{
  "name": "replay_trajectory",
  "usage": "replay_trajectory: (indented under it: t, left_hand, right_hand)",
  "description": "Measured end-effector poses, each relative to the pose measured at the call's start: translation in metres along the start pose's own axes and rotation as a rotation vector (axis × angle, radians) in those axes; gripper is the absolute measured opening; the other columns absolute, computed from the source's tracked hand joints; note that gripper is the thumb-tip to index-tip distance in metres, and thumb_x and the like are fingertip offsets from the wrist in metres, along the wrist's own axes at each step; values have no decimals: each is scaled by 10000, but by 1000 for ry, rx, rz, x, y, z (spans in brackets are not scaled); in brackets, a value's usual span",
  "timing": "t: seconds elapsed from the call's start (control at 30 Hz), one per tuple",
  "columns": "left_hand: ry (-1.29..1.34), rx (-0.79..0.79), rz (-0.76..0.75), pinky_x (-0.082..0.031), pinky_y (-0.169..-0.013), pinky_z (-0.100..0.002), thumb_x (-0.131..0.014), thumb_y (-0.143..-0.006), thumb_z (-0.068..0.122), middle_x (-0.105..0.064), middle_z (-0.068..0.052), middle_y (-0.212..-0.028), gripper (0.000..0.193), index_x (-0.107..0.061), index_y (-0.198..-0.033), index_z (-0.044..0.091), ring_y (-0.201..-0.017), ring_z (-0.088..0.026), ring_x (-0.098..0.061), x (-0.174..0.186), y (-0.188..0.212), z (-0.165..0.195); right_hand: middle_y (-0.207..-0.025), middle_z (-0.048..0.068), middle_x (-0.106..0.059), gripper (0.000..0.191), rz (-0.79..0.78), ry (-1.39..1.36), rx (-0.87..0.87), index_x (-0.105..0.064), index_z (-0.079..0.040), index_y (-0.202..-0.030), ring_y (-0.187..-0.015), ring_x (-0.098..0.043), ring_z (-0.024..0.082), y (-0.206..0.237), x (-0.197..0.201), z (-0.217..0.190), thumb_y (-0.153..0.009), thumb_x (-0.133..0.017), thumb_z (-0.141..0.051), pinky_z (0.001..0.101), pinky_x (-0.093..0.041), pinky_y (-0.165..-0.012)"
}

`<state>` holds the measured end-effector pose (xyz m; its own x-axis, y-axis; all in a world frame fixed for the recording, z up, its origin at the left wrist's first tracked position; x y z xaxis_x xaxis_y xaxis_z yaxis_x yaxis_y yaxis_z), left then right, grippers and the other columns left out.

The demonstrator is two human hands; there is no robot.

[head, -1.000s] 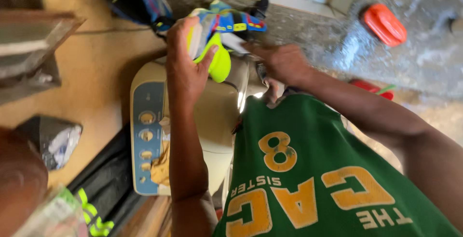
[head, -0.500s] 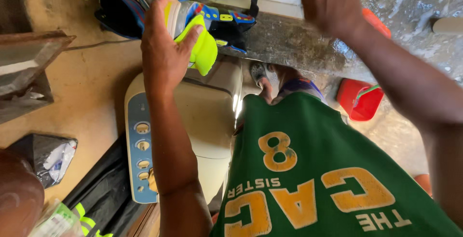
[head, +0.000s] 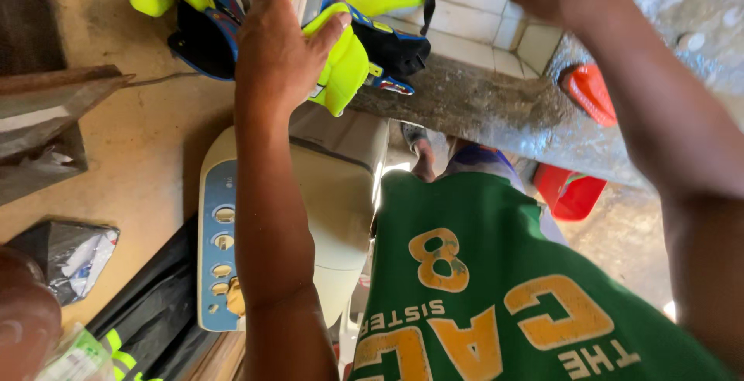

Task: The person removes the insoles from a pair of blue and yellow sneakers, scrubs the shoes with a brush, rinses them under running water, and places them into a washing machine. The person then scrubs the insoles separately and places them into the washing machine as well.

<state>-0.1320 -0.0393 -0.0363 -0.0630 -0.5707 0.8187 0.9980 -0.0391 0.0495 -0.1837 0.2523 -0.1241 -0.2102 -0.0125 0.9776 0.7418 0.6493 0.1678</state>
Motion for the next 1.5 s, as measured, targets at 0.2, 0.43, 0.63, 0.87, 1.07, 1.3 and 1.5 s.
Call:
replay_trajectory:
  t: [0.2,0.43,0.63,0.87,1.07,1.3,1.5]
  left_hand:
    - [-68,-75,2,-497,-1000,-503,-884,-939,260,-657,-191,-1335,635,-465,-1390,103,-1205,-440,-627,-18,-7,33]
    - [-58,142,-65,-510,-983,-492,-836,-954,252,-598,-182,-1340,658,-444,-1463,114,-1216,-420,-620,-29,25,60]
    - [-11,-28,-34,-490,-1089,-459,-845,-966,176,-583,-179,-1428,629,-476,-1463,62,-1323,-400,-575,-19,72,58]
    - [58,60,77,-487,-1118,-463,-862,-942,194,-591,-178,-1408,615,-496,-1419,66,-1330,-390,-580,-21,112,40]
    - [81,48,92,-494,-1140,-455,-836,-987,203,-581,-179,-1437,588,-488,-1441,69,-1354,-389,-577,-25,135,29]
    - [67,-8,135,-479,-1152,-457,-844,-979,226,-569,-179,-1443,608,-482,-1442,70,-1376,-390,-555,-22,147,36]
    - [97,3,95,-483,-1168,-444,-851,-1005,205,-575,-163,-1455,604,-481,-1464,72,-1382,-374,-571,-20,146,31]
  right_hand:
    - [-988,56,-742,668,-342,-151,205,-440,-303,-1535,-874,-723,259,-6,-20,-136,-898,-642,-328,402,-565,-627]
    - [-1106,132,-668,704,-572,-176,215,-353,-252,-1543,-880,-732,317,24,-96,-127,-906,-614,-103,437,-606,-627]
    - [-1088,132,-688,785,-266,-400,196,-376,-265,-1545,-855,-717,326,37,-77,-151,-835,-705,-218,474,-577,-641]
    - [-1341,111,-612,768,-575,-396,-72,-338,-379,-1613,-801,-717,292,69,-163,-140,-926,-636,-207,452,-583,-549]
    - [-1054,24,-760,639,-213,-614,146,-472,-397,-1555,-849,-711,238,68,-125,-164,-952,-665,-304,403,-530,-702]
    - [-1325,106,-657,877,-177,-352,37,-315,-380,-1616,-611,-656,215,82,-111,-166,-824,-682,-293,348,-488,-439]
    - [-1041,57,-727,669,-153,-339,-53,-390,-385,-1617,-654,-681,231,107,-128,-141,-1011,-632,-238,357,-494,-487]
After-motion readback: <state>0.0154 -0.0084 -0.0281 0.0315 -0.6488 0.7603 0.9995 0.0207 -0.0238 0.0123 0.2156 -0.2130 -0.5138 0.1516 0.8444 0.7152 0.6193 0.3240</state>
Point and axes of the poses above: each hand's wrist, its own y-axis away from the middle knuckle, its own x-axis out of the back of the hand, z = x × y, the point moved 9 cm from there along -y, towards the middle knuckle
